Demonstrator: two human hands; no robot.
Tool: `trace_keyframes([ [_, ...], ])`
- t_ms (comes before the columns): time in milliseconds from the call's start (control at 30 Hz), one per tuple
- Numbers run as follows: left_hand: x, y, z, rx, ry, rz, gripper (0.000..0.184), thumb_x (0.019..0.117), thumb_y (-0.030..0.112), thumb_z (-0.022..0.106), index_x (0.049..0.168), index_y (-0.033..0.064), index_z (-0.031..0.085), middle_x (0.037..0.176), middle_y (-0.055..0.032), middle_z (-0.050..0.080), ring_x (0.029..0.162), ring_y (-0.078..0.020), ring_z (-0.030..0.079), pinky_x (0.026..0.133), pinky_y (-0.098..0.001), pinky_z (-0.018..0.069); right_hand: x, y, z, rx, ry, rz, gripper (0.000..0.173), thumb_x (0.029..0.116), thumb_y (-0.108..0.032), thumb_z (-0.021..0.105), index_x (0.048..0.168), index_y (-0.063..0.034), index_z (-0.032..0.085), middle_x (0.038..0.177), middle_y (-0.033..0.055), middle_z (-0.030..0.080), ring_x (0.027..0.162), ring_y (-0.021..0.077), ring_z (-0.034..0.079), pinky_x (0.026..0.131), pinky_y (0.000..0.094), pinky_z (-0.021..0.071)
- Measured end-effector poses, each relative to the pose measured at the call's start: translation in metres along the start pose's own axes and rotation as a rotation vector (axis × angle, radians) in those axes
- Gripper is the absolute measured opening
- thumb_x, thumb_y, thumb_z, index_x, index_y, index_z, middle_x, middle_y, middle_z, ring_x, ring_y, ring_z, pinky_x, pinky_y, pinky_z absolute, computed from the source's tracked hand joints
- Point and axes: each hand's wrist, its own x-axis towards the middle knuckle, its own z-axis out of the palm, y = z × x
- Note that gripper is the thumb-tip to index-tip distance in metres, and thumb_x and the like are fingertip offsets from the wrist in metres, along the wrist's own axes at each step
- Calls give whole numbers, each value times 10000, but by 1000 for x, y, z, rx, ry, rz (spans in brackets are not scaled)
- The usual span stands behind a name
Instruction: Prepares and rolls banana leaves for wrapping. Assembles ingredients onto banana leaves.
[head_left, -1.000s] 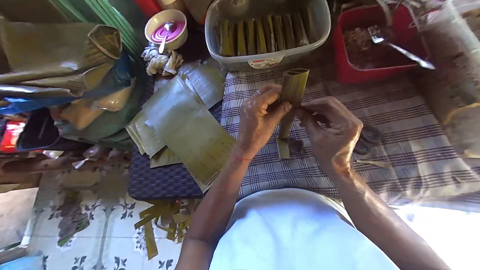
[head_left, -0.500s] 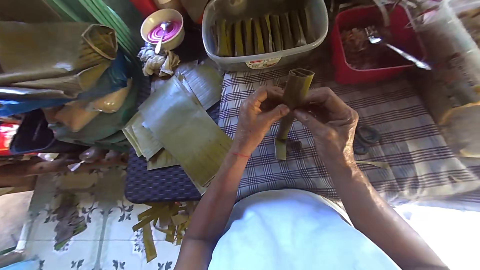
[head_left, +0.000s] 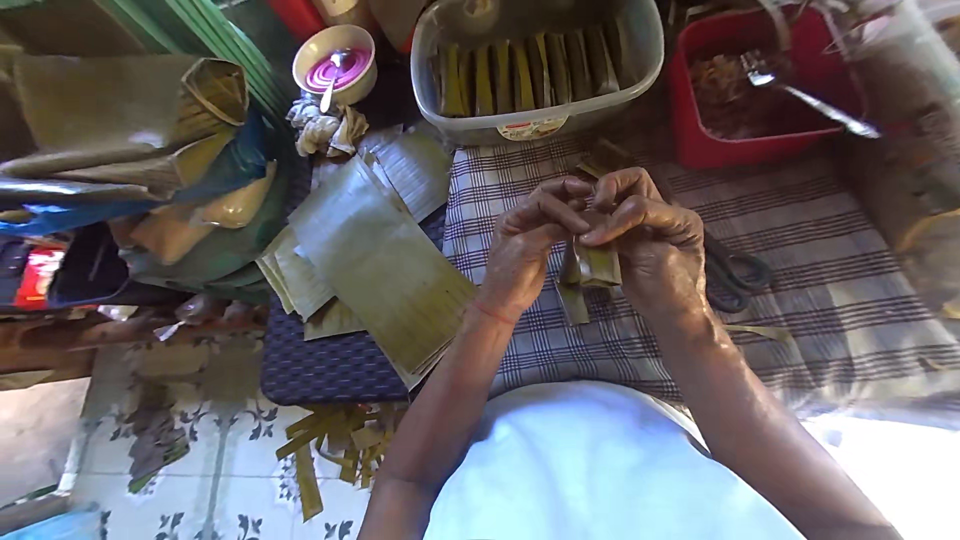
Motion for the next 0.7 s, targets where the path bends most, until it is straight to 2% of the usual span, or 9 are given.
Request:
trace_keyframes([
  [33,-2,0,1,8,17,-6,296,909,-41,486,843,96,740,1177,-34,695,1052,-93,654,861,-255,556,0,1,-1,-7,-9,-4,256,931,43,581,840,-113,762,1141,-6,620,1091,92,595,907,231,547],
  [100,-7,3,2,40,63,-49,323,981,38,428,1051,90,739,1158,-29,715,1003,-76,678,852,-246,563,-2,4,-3,-26,-37,-19,254,937,25,576,832,-116,759,1209,10,609,1143,105,587,920,238,551],
  [133,-9,4,1,76,67,-68,311,1025,92,438,1149,89,723,1138,-25,723,973,-68,689,860,-247,568,-3,4,-4,-44,-50,-21,258,943,17,558,839,-109,758,1245,23,601,1168,117,579,940,251,546],
  [167,-11,5,-1,131,66,-70,288,1043,137,474,1188,82,717,1116,-19,728,936,-58,689,849,-243,570,-5,4,-5,-69,-58,-14,273,948,9,530,845,-102,758,1272,31,595,1191,123,567,966,264,530],
  [233,-16,4,-3,217,46,-56,253,1031,167,564,1201,71,723,1114,-13,742,935,-49,696,845,-237,575,-7,5,-8,-107,-64,-3,311,919,14,468,844,-92,751,1298,39,580,1211,127,554,994,276,512],
  [333,-21,1,-2,327,25,-9,251,989,101,641,1220,32,713,1132,-24,740,963,-56,701,868,-239,582,-12,8,-14,-128,-50,-2,266,897,19,503,839,-94,736,1299,30,584,1191,107,566,968,257,521],
  [467,-21,-6,-6,442,46,31,255,928,-12,658,1181,-36,686,1056,-40,728,938,-55,694,872,-241,585,-18,4,-15,-304,-7,59,223,840,82,532,824,-66,698,1173,11,576,1022,18,584,824,141,523],
  [600,-23,-8,-8,587,41,19,379,896,-40,669,1270,-62,614,1145,-113,693,1025,-111,684,929,-272,570,-15,9,-26,-266,-71,159,237,845,81,524,741,-66,678,1063,10,611,960,16,601,815,139,523],
  [700,-32,0,-10,576,-46,-1,340,884,-71,624,1220,-22,646,1158,-124,706,1039,-154,686,913,-305,566,-16,15,-43,-285,-189,285,194,863,56,523,783,-54,662,1073,23,627,928,20,615,788,150,537],
])
